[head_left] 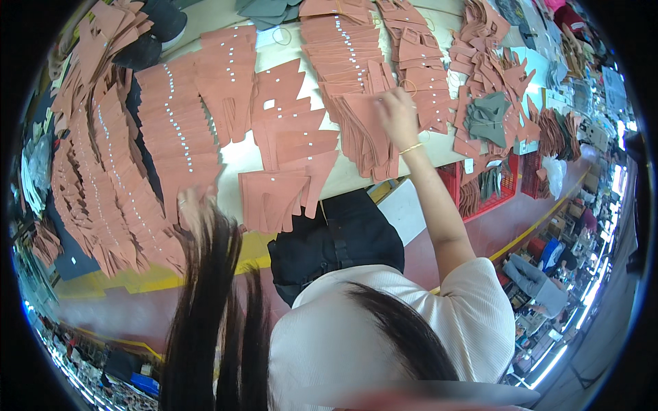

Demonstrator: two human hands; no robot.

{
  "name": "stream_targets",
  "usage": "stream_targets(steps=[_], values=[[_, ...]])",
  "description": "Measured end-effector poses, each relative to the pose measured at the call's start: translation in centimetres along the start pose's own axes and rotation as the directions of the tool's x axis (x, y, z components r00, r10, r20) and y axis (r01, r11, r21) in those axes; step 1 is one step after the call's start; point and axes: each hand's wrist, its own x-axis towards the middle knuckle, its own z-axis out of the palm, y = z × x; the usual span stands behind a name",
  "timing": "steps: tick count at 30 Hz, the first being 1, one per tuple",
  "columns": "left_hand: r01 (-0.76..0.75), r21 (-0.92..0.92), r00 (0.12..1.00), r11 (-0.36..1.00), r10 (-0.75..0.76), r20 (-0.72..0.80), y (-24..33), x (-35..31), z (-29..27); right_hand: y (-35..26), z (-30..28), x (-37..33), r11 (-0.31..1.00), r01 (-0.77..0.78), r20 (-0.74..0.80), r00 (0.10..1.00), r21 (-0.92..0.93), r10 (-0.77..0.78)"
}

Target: The person sorts and stacks pink fabric pieces on a table. They repeatedly pick up pieces, align them, and place them into neat piles while occasionally moving other stacks aside to reach the work area.

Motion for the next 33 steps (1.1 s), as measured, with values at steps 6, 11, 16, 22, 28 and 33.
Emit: stream_targets(steps=[6, 11, 16, 22, 28, 33], values=[[0.039, -0.131, 0.984, 0.991, -0.015, 0.179, 5.3, -2.2, 3.3, 3.7, -1.0, -1.2, 0.983, 0.021, 0.082, 0.997, -0.184, -0.005], [0.044, -0.168, 0.969, 0.985, -0.001, 0.248, 8.3, -1.2, 4.1, 4.0, -1.0, -1.0, 0.981, 0.032, 0.147, 0.989, -0.191, -0.003], [0.071, -0.196, 0.959, 0.978, -0.013, 0.282, 9.9, -0.7, 4.9, 3.9, -1.3, -0.7, 0.978, 0.046, 0.187, 0.982, -0.205, -0.007], [0.050, -0.201, 0.958, 0.978, 0.011, 0.288, 11.2, -1.2, 6.5, 3.8, -1.4, -0.6, 0.965, 0.079, 0.204, 0.979, -0.252, -0.027], [0.017, -0.150, 0.948, 0.989, 0.032, 0.315, 11.9, -1.3, 7.9, 4.0, -1.5, -0.6, 0.961, 0.087, 0.224, 0.974, -0.261, -0.027], [0.002, -0.161, 0.945, 0.987, 0.051, 0.324, 11.9, -1.0, 8.5, 4.3, -1.3, -0.5, 0.960, 0.090, 0.224, 0.974, -0.266, -0.029]])
